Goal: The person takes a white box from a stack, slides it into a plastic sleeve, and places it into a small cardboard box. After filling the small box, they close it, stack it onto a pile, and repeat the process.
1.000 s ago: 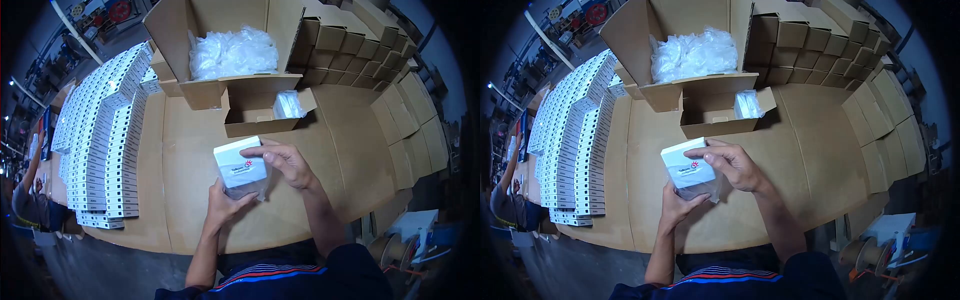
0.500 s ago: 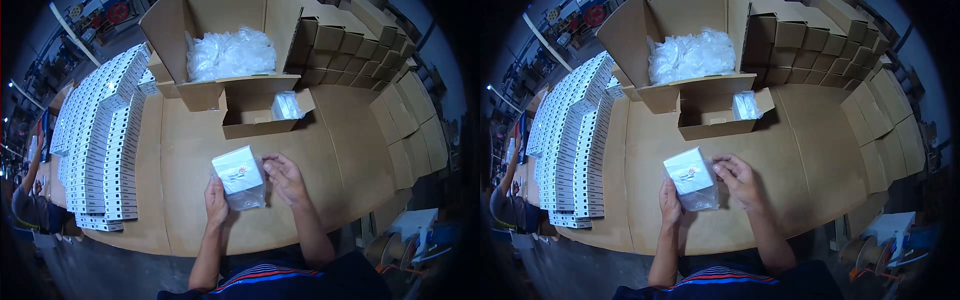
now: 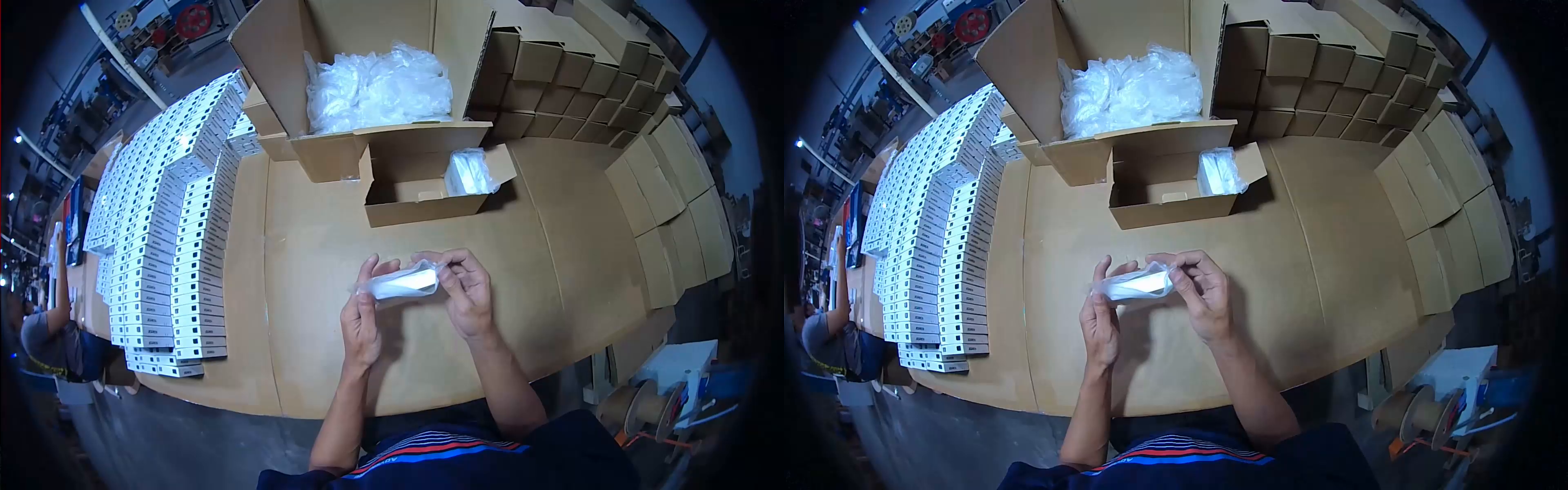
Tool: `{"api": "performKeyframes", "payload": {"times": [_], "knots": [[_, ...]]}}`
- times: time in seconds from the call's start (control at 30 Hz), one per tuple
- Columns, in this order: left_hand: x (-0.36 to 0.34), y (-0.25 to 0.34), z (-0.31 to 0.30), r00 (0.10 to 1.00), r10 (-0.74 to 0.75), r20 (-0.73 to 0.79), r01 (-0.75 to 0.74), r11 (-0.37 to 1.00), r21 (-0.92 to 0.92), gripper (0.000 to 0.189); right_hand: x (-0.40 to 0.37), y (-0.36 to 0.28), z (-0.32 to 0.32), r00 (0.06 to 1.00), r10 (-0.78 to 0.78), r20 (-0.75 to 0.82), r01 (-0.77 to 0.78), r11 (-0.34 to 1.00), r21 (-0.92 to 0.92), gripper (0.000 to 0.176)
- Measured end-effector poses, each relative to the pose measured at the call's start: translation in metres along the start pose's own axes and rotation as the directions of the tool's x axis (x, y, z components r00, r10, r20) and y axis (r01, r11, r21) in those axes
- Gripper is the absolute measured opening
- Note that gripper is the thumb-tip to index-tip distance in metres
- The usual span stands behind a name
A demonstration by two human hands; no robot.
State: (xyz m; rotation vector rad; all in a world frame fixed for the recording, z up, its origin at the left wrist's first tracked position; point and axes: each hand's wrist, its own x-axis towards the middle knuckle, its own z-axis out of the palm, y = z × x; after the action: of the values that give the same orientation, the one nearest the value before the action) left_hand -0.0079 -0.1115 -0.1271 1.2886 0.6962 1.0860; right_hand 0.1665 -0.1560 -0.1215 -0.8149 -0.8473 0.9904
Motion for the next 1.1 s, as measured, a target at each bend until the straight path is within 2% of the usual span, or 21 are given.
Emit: {"api": "performKeyframes", "payload": {"times": [0.1,0.13,0.2,0.23,0.27,0.3,0.4,0.5,0.53,0.63,0.67,0.7,0.8,0.9,1.0,1.1], "knots": [[-0.001,0.004,0.007,0.987,-0.102,-0.122,0.098,0.994,-0.041,0.063,0.001,0.003,0.008,0.996,0.009,-0.084,-0.004,0.998,0.058,0.035],[-0.001,0.004,0.008,0.979,-0.131,-0.154,0.125,0.991,-0.046,0.064,0.0,0.002,0.013,0.996,0.021,-0.082,-0.012,0.994,0.109,0.048],[-0.002,0.001,0.006,0.972,-0.175,-0.157,0.165,0.983,-0.076,0.063,-0.006,0.01,0.014,0.995,0.013,-0.097,-0.018,0.998,-0.057,0.051],[0.0,0.0,0.007,0.981,-0.139,-0.137,0.123,0.985,-0.121,0.06,-0.009,0.013,0.014,0.995,0.009,-0.104,-0.023,0.99,-0.14,0.053],[0.002,-0.001,0.009,0.987,-0.103,-0.121,0.082,0.983,-0.166,0.057,-0.012,0.011,0.012,0.987,0.1,-0.128,-0.116,0.985,-0.126,0.053],[0.003,-0.001,0.01,0.992,-0.066,-0.108,0.042,0.977,-0.211,0.055,-0.012,0.011,0.012,0.987,0.087,-0.139,-0.101,0.99,-0.101,0.051],[0.003,-0.006,0.005,0.997,0.054,-0.062,-0.048,0.995,0.087,0.05,-0.012,0.011,0.01,0.985,0.049,-0.164,-0.059,0.997,-0.058,0.046],[0.001,0.003,0.004,0.985,-0.172,0.01,0.171,0.985,0.034,0.049,-0.009,0.005,0.007,0.991,0.01,-0.13,-0.025,0.993,-0.119,0.039],[-0.001,0.009,0.015,0.974,-0.225,-0.038,0.216,0.962,-0.17,0.04,-0.009,0.003,0.006,0.996,-0.002,-0.09,-0.013,0.986,-0.164,0.036],[0.0,-0.001,0.01,0.961,-0.271,-0.059,0.259,0.953,-0.157,0.031,-0.011,0.001,-0.002,1.0,-0.023,0.005,0.023,0.95,-0.311,0.026],[0.003,0.007,0.021,0.961,-0.239,-0.142,0.213,0.961,-0.177,0.03,-0.011,0.001,-0.003,0.999,-0.029,0.021,0.035,0.926,-0.376,0.025],[0.004,0.008,0.021,0.952,-0.269,-0.148,0.243,0.954,-0.175,0.03,-0.011,0.0,-0.005,0.999,-0.035,0.037,0.048,0.897,-0.44,0.024],[0.002,0.007,0.021,0.933,-0.324,-0.156,0.3,0.941,-0.158,0.03,-0.013,-0.008,-0.002,0.988,0.141,-0.064,-0.155,0.891,-0.427,0.02],[0.003,0.005,0.021,0.933,-0.311,-0.181,0.292,0.948,-0.124,0.031,-0.011,-0.021,0.021,0.964,0.041,-0.264,-0.096,0.976,-0.198,0.017],[0.009,0.007,0.024,0.916,-0.308,-0.256,0.285,0.95,-0.123,0.033,-0.011,-0.016,0.002,0.987,-0.158,0.039,0.16,0.89,-0.426,0.02],[0.009,0.006,0.022,0.928,-0.303,-0.218,0.28,0.951,-0.13,0.034,-0.008,-0.022,-0.004,0.974,0.054,0.219,0.07,0.851,-0.52,0.028]]}}
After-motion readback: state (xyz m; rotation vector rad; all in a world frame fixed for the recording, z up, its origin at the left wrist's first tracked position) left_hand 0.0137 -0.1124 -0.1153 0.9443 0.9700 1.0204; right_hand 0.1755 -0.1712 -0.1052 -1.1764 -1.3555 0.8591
